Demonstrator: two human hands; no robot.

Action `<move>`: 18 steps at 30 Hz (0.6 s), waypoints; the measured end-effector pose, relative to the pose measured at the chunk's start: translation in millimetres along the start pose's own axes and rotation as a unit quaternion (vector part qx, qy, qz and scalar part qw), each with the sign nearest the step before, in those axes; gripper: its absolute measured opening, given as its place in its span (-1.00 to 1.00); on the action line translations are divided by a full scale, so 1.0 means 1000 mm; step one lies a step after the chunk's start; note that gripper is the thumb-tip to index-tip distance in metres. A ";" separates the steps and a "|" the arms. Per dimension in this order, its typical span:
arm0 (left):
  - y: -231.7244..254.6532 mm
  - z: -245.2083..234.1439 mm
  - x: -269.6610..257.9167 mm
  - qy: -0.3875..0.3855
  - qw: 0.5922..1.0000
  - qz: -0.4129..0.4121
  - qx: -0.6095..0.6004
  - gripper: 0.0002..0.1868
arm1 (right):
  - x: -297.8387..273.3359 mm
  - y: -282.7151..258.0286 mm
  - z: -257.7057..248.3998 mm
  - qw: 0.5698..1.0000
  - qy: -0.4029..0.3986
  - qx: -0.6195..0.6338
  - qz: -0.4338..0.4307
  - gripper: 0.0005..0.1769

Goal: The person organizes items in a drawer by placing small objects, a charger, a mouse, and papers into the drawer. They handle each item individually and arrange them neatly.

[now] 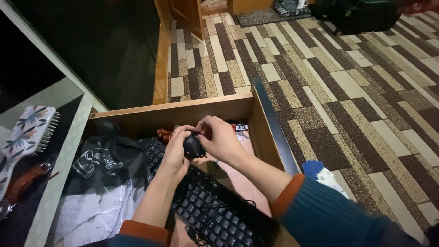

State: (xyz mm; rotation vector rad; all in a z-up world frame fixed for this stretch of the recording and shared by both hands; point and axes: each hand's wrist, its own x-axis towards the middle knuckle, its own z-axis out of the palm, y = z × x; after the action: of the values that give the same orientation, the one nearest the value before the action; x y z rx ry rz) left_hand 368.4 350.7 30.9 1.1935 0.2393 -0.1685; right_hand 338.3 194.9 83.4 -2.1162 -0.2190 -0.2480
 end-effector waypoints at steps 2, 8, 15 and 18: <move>-0.002 -0.006 0.005 0.006 1.000 0.006 -0.003 -0.76 | -0.003 -0.008 -0.001 0.999 -0.016 0.042 0.021 -0.81; -0.006 -0.024 0.018 -0.019 0.994 -0.007 -0.104 -0.77 | -0.004 -0.022 -0.011 0.995 -0.034 0.097 0.010 -0.80; 0.026 -0.003 -0.019 -0.007 0.998 0.015 -0.061 -0.74 | 0.000 -0.013 -0.005 0.984 -0.064 0.142 0.086 -0.72; 0.025 -0.009 -0.011 -0.015 0.999 0.024 -0.023 -0.75 | 0.004 -0.003 0.004 0.983 -0.062 0.156 0.069 -0.72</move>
State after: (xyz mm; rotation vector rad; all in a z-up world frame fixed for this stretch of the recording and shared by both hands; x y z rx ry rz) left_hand 363.5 368.3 53.0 1.1482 0.1864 -0.1378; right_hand 341.3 199.9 85.0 -1.8256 -0.1718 0.0016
